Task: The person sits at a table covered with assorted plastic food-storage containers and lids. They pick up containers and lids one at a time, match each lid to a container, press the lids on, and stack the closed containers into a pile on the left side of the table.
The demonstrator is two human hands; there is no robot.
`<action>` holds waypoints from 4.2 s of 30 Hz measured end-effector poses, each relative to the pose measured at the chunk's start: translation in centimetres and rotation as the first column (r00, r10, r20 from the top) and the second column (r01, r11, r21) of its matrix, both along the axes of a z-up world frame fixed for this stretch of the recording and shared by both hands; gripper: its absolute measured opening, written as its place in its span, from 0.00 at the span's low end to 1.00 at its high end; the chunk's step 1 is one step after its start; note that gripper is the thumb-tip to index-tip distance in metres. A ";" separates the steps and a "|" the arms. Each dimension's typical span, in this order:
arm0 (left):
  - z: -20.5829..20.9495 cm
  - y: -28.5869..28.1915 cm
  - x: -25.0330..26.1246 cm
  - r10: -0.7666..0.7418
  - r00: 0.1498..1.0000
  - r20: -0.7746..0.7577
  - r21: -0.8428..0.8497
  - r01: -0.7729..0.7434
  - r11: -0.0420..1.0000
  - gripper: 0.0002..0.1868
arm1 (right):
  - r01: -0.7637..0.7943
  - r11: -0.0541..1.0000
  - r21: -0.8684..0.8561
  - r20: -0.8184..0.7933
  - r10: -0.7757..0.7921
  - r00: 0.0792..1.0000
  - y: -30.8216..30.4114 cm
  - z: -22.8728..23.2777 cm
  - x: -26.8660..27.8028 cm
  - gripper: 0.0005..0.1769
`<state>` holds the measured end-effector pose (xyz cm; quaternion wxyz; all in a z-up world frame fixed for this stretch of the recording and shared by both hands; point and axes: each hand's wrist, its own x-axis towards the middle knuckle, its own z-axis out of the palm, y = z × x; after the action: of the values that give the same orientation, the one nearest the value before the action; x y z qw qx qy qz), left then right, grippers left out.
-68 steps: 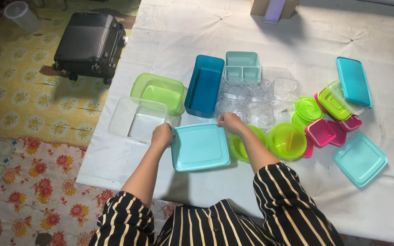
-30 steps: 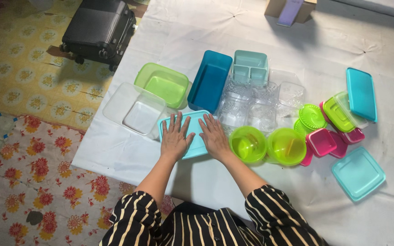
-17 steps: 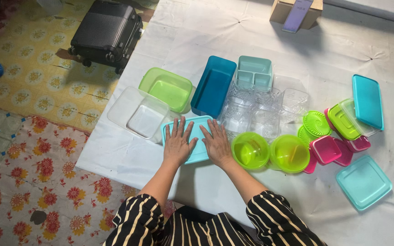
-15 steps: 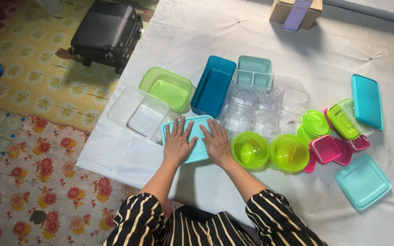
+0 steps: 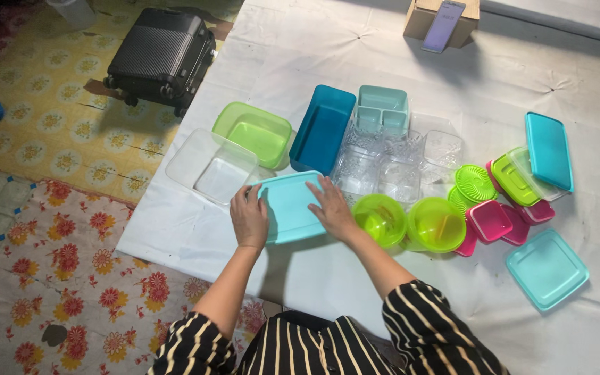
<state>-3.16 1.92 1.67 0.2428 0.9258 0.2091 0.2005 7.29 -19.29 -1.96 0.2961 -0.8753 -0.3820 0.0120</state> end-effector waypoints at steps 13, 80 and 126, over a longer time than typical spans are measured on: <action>-2.2 3.5 -0.7 -0.076 0.837 -0.542 -0.242 -0.069 0.968 0.26 | -0.009 0.875 -0.483 -0.428 -0.228 0.874 -3.1 2.8 3.5 0.16; 0.5 1.8 -0.5 -0.148 0.793 -0.590 -0.492 -0.208 0.845 0.43 | -0.069 0.953 -0.295 -0.830 -0.220 0.513 -3.6 -2.6 7.9 0.06; 4.0 10.2 5.7 0.051 0.994 -0.093 -0.584 -0.097 0.806 0.15 | 0.561 0.696 0.449 -0.827 0.086 0.556 -1.0 10.6 13.9 0.09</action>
<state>2.51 12.13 5.70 0.5014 0.8031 0.3054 0.1013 21.22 -20.29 8.65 0.7271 -0.6485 -0.0499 0.2197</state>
